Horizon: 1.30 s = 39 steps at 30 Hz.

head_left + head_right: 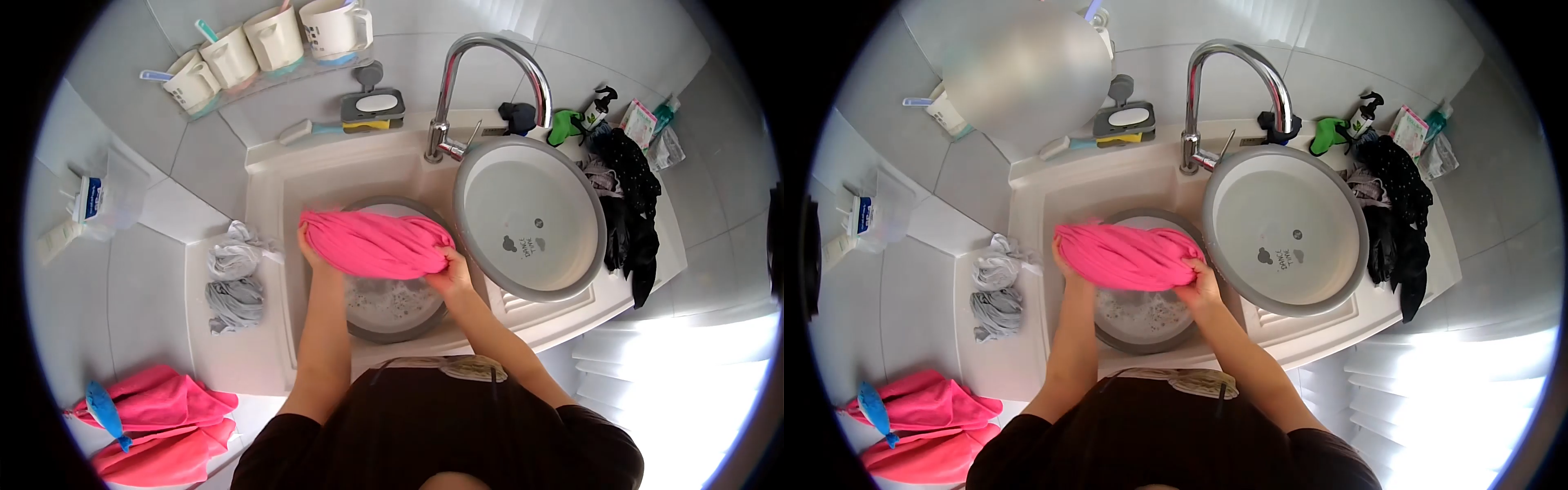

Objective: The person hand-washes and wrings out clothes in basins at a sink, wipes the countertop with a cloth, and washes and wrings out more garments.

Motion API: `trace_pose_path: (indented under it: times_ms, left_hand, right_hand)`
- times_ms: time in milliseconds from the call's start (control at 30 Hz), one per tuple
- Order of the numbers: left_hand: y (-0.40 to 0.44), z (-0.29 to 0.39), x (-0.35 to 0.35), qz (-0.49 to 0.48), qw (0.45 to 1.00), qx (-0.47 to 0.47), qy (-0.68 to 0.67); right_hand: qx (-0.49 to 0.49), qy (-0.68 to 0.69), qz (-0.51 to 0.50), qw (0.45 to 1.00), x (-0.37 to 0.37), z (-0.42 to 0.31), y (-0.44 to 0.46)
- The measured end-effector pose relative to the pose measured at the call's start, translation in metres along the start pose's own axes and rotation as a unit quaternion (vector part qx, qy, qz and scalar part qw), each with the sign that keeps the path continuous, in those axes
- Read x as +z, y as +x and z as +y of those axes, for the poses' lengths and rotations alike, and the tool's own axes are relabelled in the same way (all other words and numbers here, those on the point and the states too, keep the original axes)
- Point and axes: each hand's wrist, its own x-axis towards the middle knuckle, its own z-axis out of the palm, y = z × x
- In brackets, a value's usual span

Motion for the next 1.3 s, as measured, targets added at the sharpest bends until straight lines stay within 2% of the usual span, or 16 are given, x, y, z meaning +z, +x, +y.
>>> trace_pose_path:
  times_ms: [200,300,367,400,467,500,533,600,633,700,867,933,967,1100,1233,1300]
  left_hand:
    - [0.039,-0.004,-0.113,0.051,0.988,-0.129,0.063]
    - [0.043,-0.002,-0.077,0.101,0.971,-0.148,0.16]
    - [0.048,-0.004,-0.047,0.069,0.967,-0.137,0.201]
    - [0.053,-0.005,-0.037,0.033,0.96,-0.131,0.245]
    - [0.073,-0.011,-0.035,0.02,0.941,-0.182,0.285]
    - [0.083,-0.014,-0.035,0.007,0.917,-0.229,0.326]
    - [0.083,-0.016,-0.022,0.004,0.916,-0.231,0.326]
    - [0.072,-0.025,0.009,-0.025,0.72,-0.099,0.686]
    - [0.071,-0.035,0.008,-0.028,0.718,-0.1,0.688]
    - [0.07,-0.054,0.002,-0.121,0.462,0.15,0.865]
    - [0.058,-0.049,-0.002,-0.078,0.428,0.102,0.895]
    - [0.048,-0.031,-0.001,-0.025,0.662,-0.102,0.742]
    - [0.042,-0.024,-0.004,-0.032,0.711,-0.126,0.691]
    - [0.037,-0.012,-0.025,-0.074,0.799,-0.204,0.56]
    - [0.017,-0.016,-0.028,-0.086,0.86,-0.105,0.491]
    - [0.022,-0.018,-0.027,-0.055,0.895,-0.039,0.44]
  right_hand:
    - [-0.033,-0.21,-0.149,0.966,0.043,0.014,-0.035]
    - [-0.006,-0.383,-0.188,0.904,0.066,0.014,-0.042]
    - [-0.153,-0.711,-0.391,0.565,0.087,0.02,-0.045]
    - [-0.153,-0.712,-0.39,0.564,0.096,0.025,-0.05]
    - [-0.16,-0.855,-0.403,0.285,0.109,0.039,-0.056]
    - [-0.168,-0.875,-0.401,0.214,0.106,0.046,-0.056]
    - [-0.17,-0.876,-0.398,0.214,0.103,0.052,-0.056]
    - [-0.131,-0.906,-0.399,0.056,0.093,0.065,-0.053]
    - [-0.132,-0.907,-0.396,0.059,0.083,0.071,-0.048]
    - [-0.112,-0.919,-0.371,-0.065,0.058,0.081,-0.034]
    - [-0.088,-0.922,-0.351,-0.139,0.034,0.075,-0.021]
    - [-0.086,-0.92,-0.353,-0.145,0.041,0.064,-0.031]
    - [-0.103,-0.918,-0.358,-0.139,0.044,0.062,-0.036]
    - [-0.158,-0.905,-0.384,-0.093,0.062,0.055,-0.053]
    - [-0.185,-0.897,-0.394,-0.073,0.075,0.055,-0.066]
    - [-0.167,-0.911,-0.376,-0.006,0.083,0.057,-0.071]
